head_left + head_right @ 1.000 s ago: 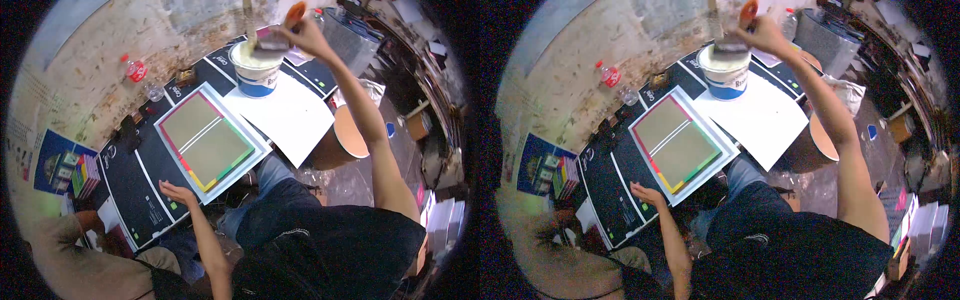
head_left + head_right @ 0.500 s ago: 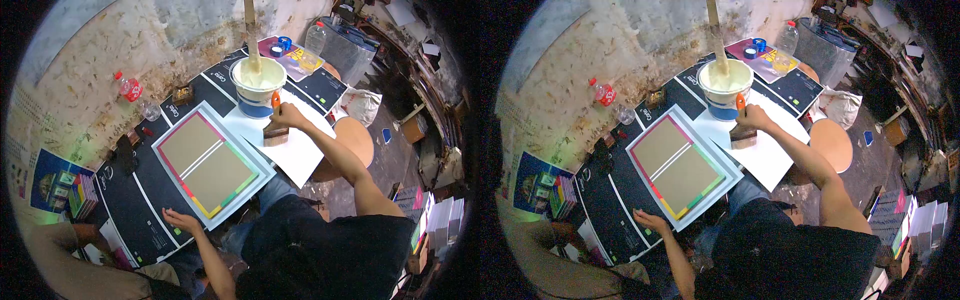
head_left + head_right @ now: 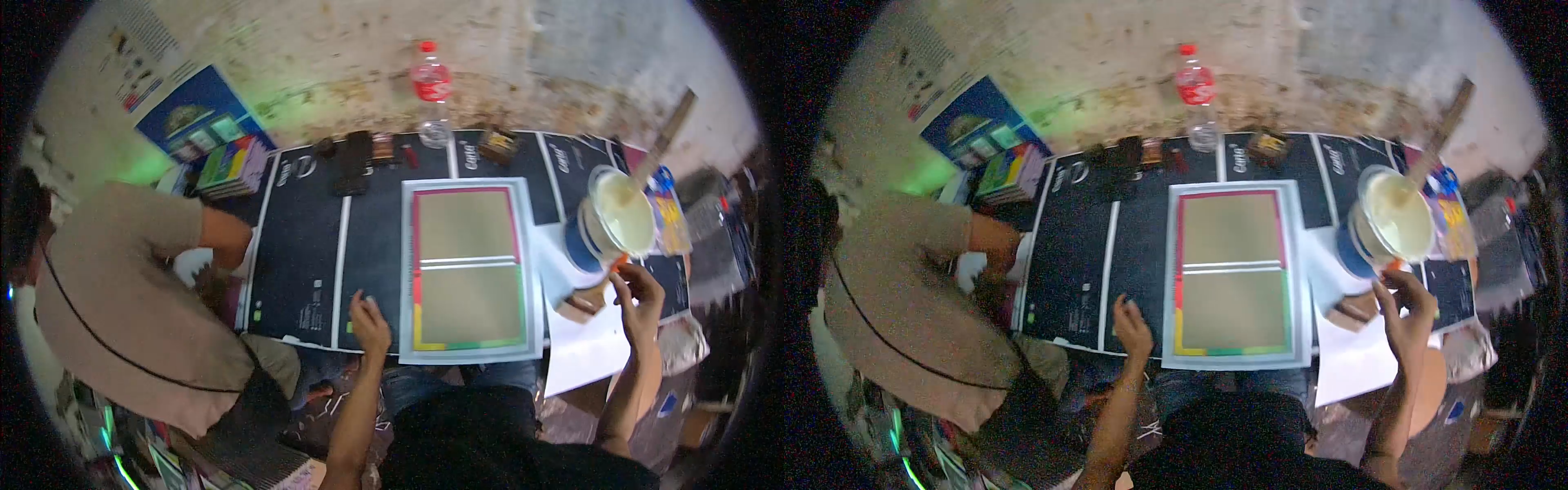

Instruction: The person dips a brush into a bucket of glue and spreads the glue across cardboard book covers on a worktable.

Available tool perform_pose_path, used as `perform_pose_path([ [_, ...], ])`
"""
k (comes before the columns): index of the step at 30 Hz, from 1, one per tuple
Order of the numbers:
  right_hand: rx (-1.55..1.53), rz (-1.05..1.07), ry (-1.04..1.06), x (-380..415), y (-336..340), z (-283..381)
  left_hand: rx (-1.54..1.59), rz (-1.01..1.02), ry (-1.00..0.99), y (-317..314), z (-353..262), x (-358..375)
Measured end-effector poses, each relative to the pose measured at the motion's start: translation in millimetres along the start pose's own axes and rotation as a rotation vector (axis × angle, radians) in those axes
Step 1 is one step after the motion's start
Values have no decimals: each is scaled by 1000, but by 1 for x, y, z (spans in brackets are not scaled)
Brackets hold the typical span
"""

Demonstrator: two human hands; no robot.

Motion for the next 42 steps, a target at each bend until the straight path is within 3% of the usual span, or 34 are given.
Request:
perform_pose_path([
  [1, -89, -28, 164, -7, -11, 16, -16, 12, 11, 1, -3, 0],
  [4, -297, 91, 261, -62, -83, 71, 30, 36, 30, 9, -7, -3],
  [6, -431, 220, 451, -122, -151, 99, 71, 63, 31, 12, -8, -3],
  [7, -328, 256, 500, -151, -185, 110, -3, -23, -36, 14, -10, -6],
  [9, -245, 301, 450, -212, -259, 106, 67, 8, 38, 13, -5, -7],
  [10, -149, 194, 519, -248, -300, 87, 107, 19, 77, 11, -1, -6],
  [14, -139, 234, 447, -321, -397, 89, 73, -8, 53, 10, 9, -10],
  [18, -92, -94, 673, -349, -446, 110, 95, 27, 94, 11, 7, -7],
  [23, -413, -309, 614, -317, -410, 192, 88, 49, 91, 11, 5, -6],
  [29, -962, -354, 705, -210, -248, 235, 103, 1, 80, 6, 10, -3],
  [30, -999, -372, 731, -188, -211, 222, 106, 22, 75, 5, 6, -4],
  [31, -223, -553, 963, -151, -174, 212, 98, 29, 71, 9, 5, -6],
  [32, -134, -589, 1003, -131, -145, 189, 73, -16, 10, 13, 0, -7],
  [34, -262, -514, 821, -109, -79, 124, 85, -99, -59, 8, 6, -3],
  [36, -288, -466, 617, -104, -21, 47, 110, -10, 31, 11, 3, -3],
  [38, -155, -440, 444, -100, 32, -27, 61, -98, -40, 6, 10, -2],
  [40, 56, -420, 293, -89, 77, -89, 215, -95, -27, 8, 11, 0],
  [42, 237, -404, 260, -62, 104, -130, 253, -79, 21, 2, 22, 1],
])
Point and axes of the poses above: each hand's wrist, its own x-axis away from the middle knuckle, its own y-axis out of the back of the hand, z = x × y, the point moved 5 cm from there along -x, towards the middle knuckle, and after that the axes turned 13 degrees about z, right-handed, at the moved point
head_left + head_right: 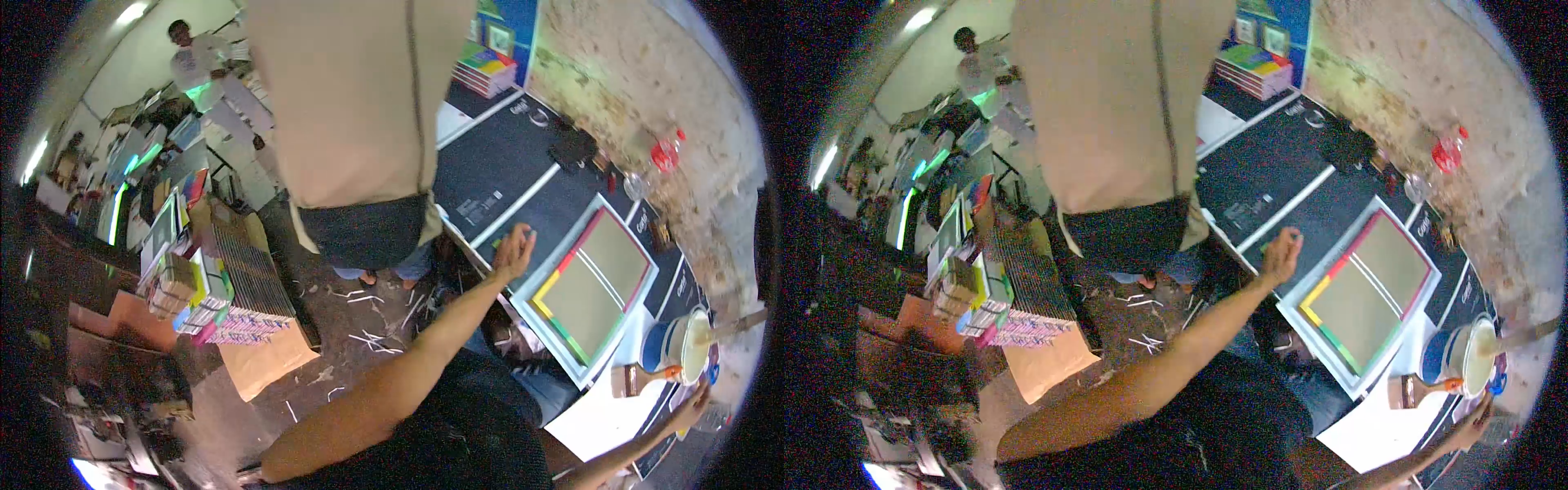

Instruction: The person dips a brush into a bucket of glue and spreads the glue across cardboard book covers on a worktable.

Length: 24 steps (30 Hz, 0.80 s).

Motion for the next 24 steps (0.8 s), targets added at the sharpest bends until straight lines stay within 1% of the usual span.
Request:
perform_pose_path([
  [1, 31, 11, 94, 18, 2, -5, 23, 23, 16, 0, -1, 0],
  [2, 60, 22, 189, 37, 4, -10, -44, 60, 69, -3, 2, -3],
  [3, 49, 63, 21, 41, -1, -45, -26, 28, 24, -9, 13, -6],
  [4, 47, 109, -149, 46, -7, -83, -30, 37, -14, -18, 26, -13],
  [5, 56, 131, -237, 51, -6, -100, -34, 47, -52, -24, 35, -19],
  [6, 47, 156, -261, 55, -13, -96, 62, 72, 51, -18, 23, -14],
  [8, 28, 212, -272, 65, -23, -82, -40, 22, -66, -31, 32, -11],
  [9, 4, 250, -245, 66, -32, -72, 124, 127, 105, -1, -7, 11],
  [11, -47, 327, -154, 64, -52, -47, 80, 73, 30, -7, 5, 7],
  [12, -40, 355, -144, 82, -32, -35, 97, 168, -16, -65, 4, 35],
  [13, -34, 387, -141, 95, -24, -10, 70, 235, 5, -77, 21, 39],
  [15, 18, 402, -203, 116, -5, 30, 11, 370, 40, -89, 34, 47],
  [16, 33, 418, -230, 116, -9, 43, 0, 355, 10, -57, 11, 50],
  [17, 40, 432, -261, 115, -14, 53, -172, 254, 61, -19, -23, 45],
  [18, 50, 445, -301, 114, -21, 58, -69, 150, -91, -2, -32, 41],
  [19, 52, 465, -335, 112, -31, 65, 66, 92, -68, 2, -2, 33],
  [20, 51, 489, -375, 109, -43, 69, 42, 114, -19, 12, 4, 36],
  [21, 57, 506, -414, 98, -47, 66, -52, 126, -5, 12, -32, 35],
  [22, 60, 534, -442, 89, -62, 58, -89, 72, -89, 3, -14, 20],
  [24, 78, 581, -421, 83, -91, 30, -50, 75, -18, 8, -18, 27],
])
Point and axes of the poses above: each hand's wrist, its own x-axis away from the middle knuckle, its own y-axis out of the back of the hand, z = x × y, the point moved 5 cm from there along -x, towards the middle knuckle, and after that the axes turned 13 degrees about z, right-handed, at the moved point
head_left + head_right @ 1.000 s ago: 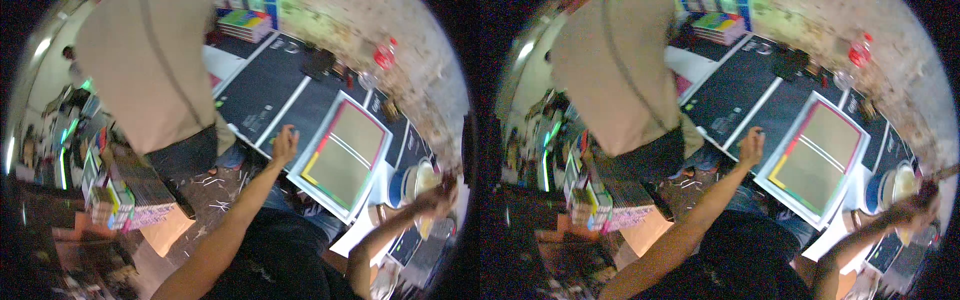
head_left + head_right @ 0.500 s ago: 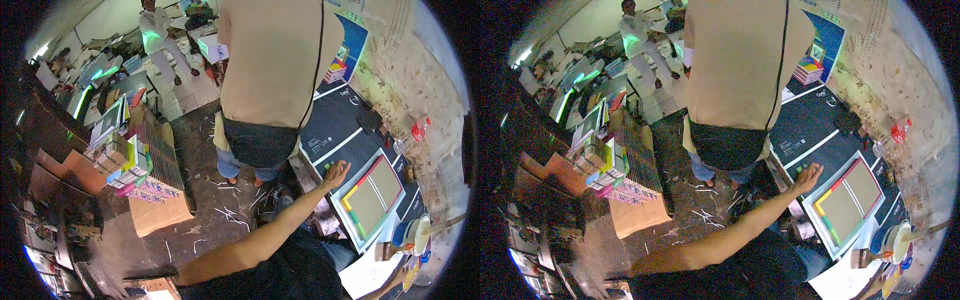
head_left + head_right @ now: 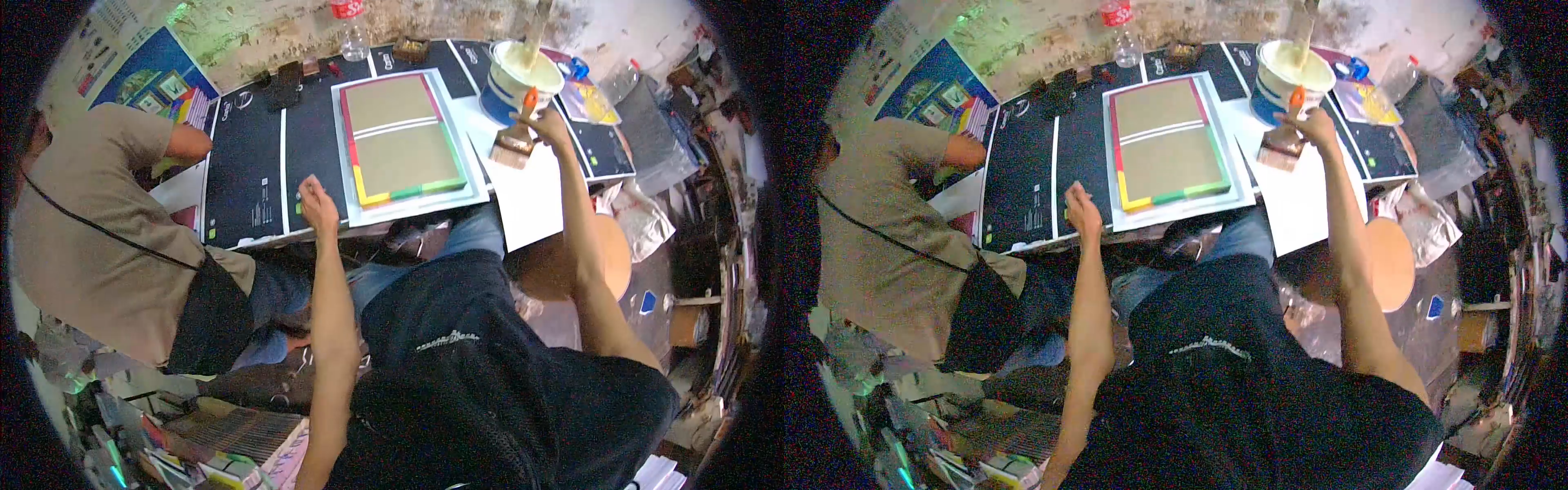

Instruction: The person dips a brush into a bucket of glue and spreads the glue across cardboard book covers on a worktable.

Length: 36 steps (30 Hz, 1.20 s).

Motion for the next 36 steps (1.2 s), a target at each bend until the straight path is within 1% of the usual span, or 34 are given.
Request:
perform_pose_path([
  [2, -23, 34, -31, -6, -8, 7, -17, 12, -34, 0, 5, -1],
  [3, -24, -40, -21, -20, -11, -5, -18, 19, -55, -4, 3, -2],
  [4, -70, -83, 51, -11, -10, 5, -40, 20, -43, -5, 0, -4],
  [6, 24, -192, 2, -24, -19, 0, -82, 11, -13, 0, 2, -3],
  [8, -41, -87, -46, -22, -25, -8, -82, -30, -51, 2, 1, 1],
  [11, 92, -199, -8, 10, -3, 12, -87, -88, -77, 2, 12, -2],
  [12, -25, -227, 71, 33, 14, 25, -63, -89, -89, 1, 11, -2],
  [14, -107, -426, 70, 77, 60, 61, -59, -94, -74, -1, 12, -2],
  [16, -308, -587, 314, 84, 109, 72, -29, -101, -60, -2, 2, 0],
  [17, -463, -623, 408, 99, 132, 99, -49, -90, -47, -4, 2, -1],
  [18, -381, -627, 436, 86, 156, 98, -72, -80, -34, -6, 0, -3],
  [20, -254, -643, 694, 59, 191, 112, -35, -42, 17, -11, -1, -2],
  [21, -129, -591, 618, 45, 200, 116, -125, -74, -45, -11, 2, -3],
  [22, -6, -533, 543, 27, 209, 118, -213, -110, -104, -13, -10, -4],
  [23, 61, -487, 516, 1, 214, 109, -132, -67, -53, -12, -14, 0],
  [24, 69, -419, 446, -13, 211, 102, -222, -121, -121, -12, -12, 1],
  [25, 84, -360, 385, -28, 211, 100, -217, -114, -98, -17, -1, -2],
  [26, 103, -302, 325, -44, 213, 96, -196, -67, -67, -16, -13, 1],
  [27, 60, -311, 400, -56, 212, 90, -261, -132, -118, -16, -11, 1],
  [28, 99, -258, 369, -59, 211, 94, -293, -125, -66, -17, -23, 2],
  [29, 52, -227, 417, -57, 208, 99, -321, -122, -176, -17, -20, 2],
  [30, -2, -200, 463, -57, 203, 102, -384, -117, -183, -17, -18, 1],
  [32, 28, -168, 429, -60, 197, 104, -357, -80, 24, -18, -23, 0],
  [34, 63, -116, 391, -66, 189, 103, -396, -79, -19, -17, -12, -3],
  [35, 85, -81, 374, -69, 186, 102, -337, -126, -79, -22, -13, -4],
  [36, 106, -43, 361, -74, 182, 101, -393, -87, -20, -21, -9, -4],
])
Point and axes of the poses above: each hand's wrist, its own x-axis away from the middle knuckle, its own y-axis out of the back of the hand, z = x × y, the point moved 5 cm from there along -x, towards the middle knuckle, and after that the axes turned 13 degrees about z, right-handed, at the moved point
